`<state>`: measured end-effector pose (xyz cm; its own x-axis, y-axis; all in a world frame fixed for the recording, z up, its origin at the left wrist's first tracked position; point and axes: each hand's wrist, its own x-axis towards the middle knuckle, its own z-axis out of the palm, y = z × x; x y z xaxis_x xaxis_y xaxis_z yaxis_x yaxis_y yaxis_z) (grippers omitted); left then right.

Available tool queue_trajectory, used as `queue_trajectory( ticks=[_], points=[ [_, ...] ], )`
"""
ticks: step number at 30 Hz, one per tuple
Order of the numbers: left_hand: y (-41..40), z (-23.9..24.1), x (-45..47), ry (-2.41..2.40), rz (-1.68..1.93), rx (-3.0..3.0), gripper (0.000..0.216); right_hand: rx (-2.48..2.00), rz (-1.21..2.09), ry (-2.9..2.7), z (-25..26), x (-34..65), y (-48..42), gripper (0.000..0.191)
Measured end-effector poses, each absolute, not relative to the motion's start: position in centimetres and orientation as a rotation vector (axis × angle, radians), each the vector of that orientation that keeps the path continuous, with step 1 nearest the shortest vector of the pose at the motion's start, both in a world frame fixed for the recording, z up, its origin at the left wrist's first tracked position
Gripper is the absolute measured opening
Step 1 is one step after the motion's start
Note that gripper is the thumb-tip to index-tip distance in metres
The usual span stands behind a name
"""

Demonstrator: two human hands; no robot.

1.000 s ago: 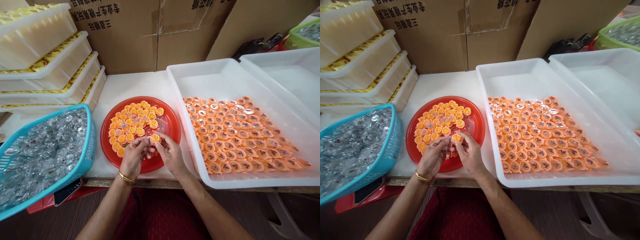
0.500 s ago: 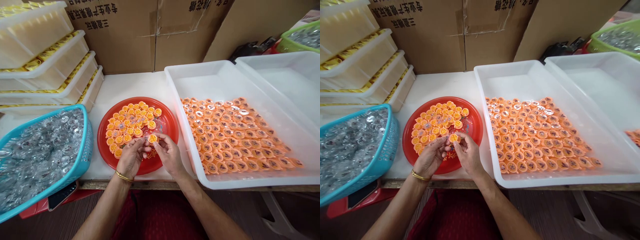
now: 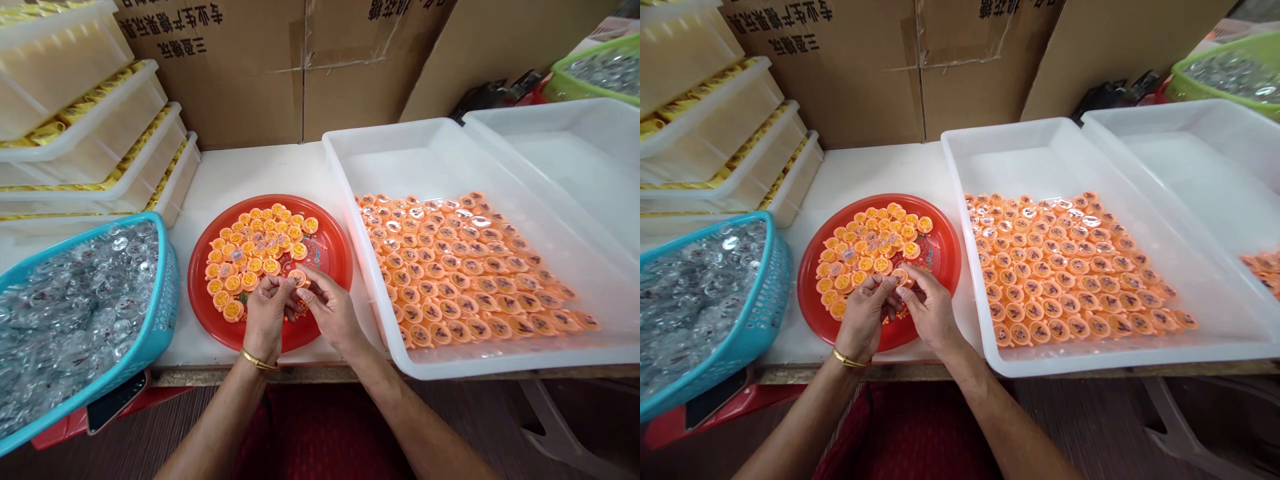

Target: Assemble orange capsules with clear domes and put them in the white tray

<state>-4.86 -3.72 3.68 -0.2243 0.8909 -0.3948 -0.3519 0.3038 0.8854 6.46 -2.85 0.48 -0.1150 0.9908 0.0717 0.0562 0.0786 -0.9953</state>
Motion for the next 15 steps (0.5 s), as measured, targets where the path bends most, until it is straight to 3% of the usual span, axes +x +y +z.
queue_trajectory(
  ticks=[15],
  points=[
    [-3.9,2.7,-5.2,1.596,1.166,1.139,0.036,-1.045,1.497,-0.948,1.1,6.4,-2.3,0.033]
  ],
)
